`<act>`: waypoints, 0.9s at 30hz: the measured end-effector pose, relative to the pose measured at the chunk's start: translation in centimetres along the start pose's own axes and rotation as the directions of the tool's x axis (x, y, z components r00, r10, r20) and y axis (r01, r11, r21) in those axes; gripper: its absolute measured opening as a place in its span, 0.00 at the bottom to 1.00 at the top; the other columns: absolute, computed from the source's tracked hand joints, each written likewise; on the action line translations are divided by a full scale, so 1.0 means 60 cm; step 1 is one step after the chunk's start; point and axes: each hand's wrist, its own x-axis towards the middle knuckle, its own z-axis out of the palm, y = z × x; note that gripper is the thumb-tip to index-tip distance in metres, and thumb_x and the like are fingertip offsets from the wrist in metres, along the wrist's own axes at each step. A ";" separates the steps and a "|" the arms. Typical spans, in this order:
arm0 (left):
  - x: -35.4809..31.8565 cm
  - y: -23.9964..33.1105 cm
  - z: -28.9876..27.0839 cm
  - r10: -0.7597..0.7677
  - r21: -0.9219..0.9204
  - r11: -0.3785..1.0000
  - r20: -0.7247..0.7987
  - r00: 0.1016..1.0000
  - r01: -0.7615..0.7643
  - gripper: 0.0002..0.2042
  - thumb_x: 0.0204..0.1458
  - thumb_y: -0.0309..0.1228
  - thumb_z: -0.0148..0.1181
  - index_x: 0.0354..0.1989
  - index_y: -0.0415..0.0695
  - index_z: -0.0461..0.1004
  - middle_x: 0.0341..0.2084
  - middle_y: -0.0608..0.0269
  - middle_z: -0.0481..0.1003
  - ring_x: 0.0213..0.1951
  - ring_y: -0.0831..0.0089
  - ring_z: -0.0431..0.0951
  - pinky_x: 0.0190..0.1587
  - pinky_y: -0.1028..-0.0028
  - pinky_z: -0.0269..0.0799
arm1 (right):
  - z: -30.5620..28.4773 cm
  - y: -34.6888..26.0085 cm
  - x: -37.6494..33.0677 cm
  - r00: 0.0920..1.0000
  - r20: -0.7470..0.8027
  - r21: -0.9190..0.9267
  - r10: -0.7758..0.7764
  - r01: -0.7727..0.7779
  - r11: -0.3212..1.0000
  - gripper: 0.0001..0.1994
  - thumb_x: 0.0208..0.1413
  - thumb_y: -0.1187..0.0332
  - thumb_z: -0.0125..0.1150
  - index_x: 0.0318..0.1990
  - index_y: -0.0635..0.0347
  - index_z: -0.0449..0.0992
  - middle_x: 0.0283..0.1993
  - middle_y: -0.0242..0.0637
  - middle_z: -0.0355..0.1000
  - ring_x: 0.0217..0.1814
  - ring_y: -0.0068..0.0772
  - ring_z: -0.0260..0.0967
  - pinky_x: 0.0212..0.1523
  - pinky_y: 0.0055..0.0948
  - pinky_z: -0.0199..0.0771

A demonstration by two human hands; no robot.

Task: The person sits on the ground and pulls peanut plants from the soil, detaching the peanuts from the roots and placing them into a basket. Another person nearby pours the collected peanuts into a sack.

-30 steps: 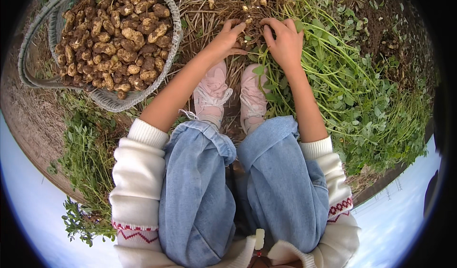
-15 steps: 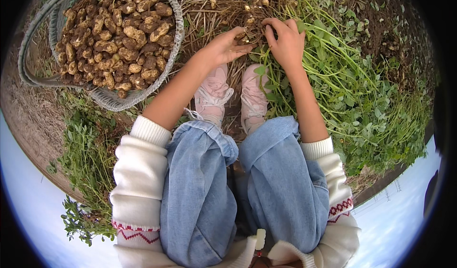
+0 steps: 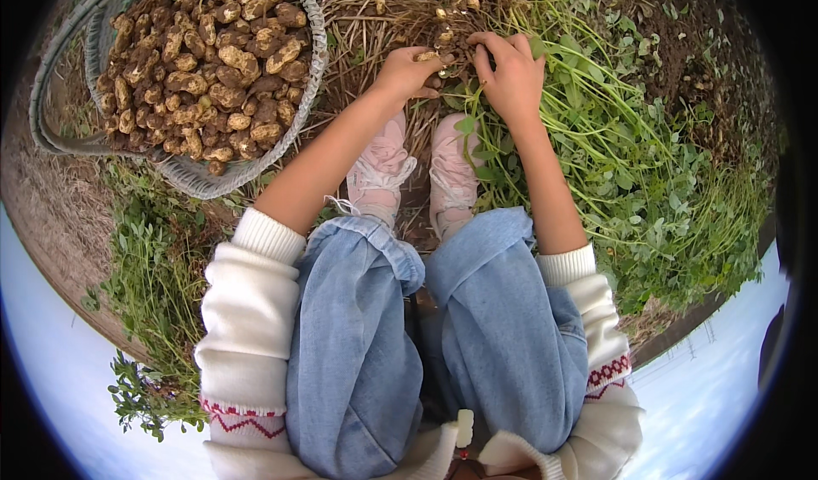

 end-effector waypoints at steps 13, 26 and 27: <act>-0.062 -0.018 0.005 0.158 0.051 0.987 -0.121 0.980 -0.153 0.11 0.48 0.30 0.61 0.37 0.37 0.74 0.19 0.69 0.72 0.15 0.85 0.66 0.15 0.82 0.63 | 0.003 0.005 -0.003 0.997 0.028 0.042 0.069 -0.070 0.997 0.07 0.46 0.66 0.56 0.34 0.45 0.77 0.25 0.24 0.70 0.34 0.27 0.65 0.45 0.34 0.58; -0.112 -0.004 0.014 0.261 0.126 0.961 -0.098 0.960 -0.248 0.11 0.47 0.29 0.60 0.35 0.34 0.76 0.15 0.70 0.71 0.12 0.86 0.64 0.12 0.81 0.62 | 0.005 0.010 -0.006 0.996 -0.002 0.025 0.091 -0.091 0.996 0.03 0.46 0.66 0.56 0.29 0.46 0.75 0.27 0.19 0.71 0.34 0.25 0.64 0.44 0.33 0.59; -0.111 -0.006 0.012 0.256 0.098 0.964 -0.084 0.963 -0.248 0.10 0.47 0.29 0.60 0.36 0.34 0.76 0.15 0.70 0.71 0.12 0.86 0.64 0.12 0.81 0.62 | 0.005 0.010 -0.006 0.995 0.007 0.029 0.100 -0.101 0.995 0.03 0.46 0.66 0.56 0.29 0.46 0.75 0.27 0.19 0.71 0.35 0.25 0.64 0.44 0.33 0.59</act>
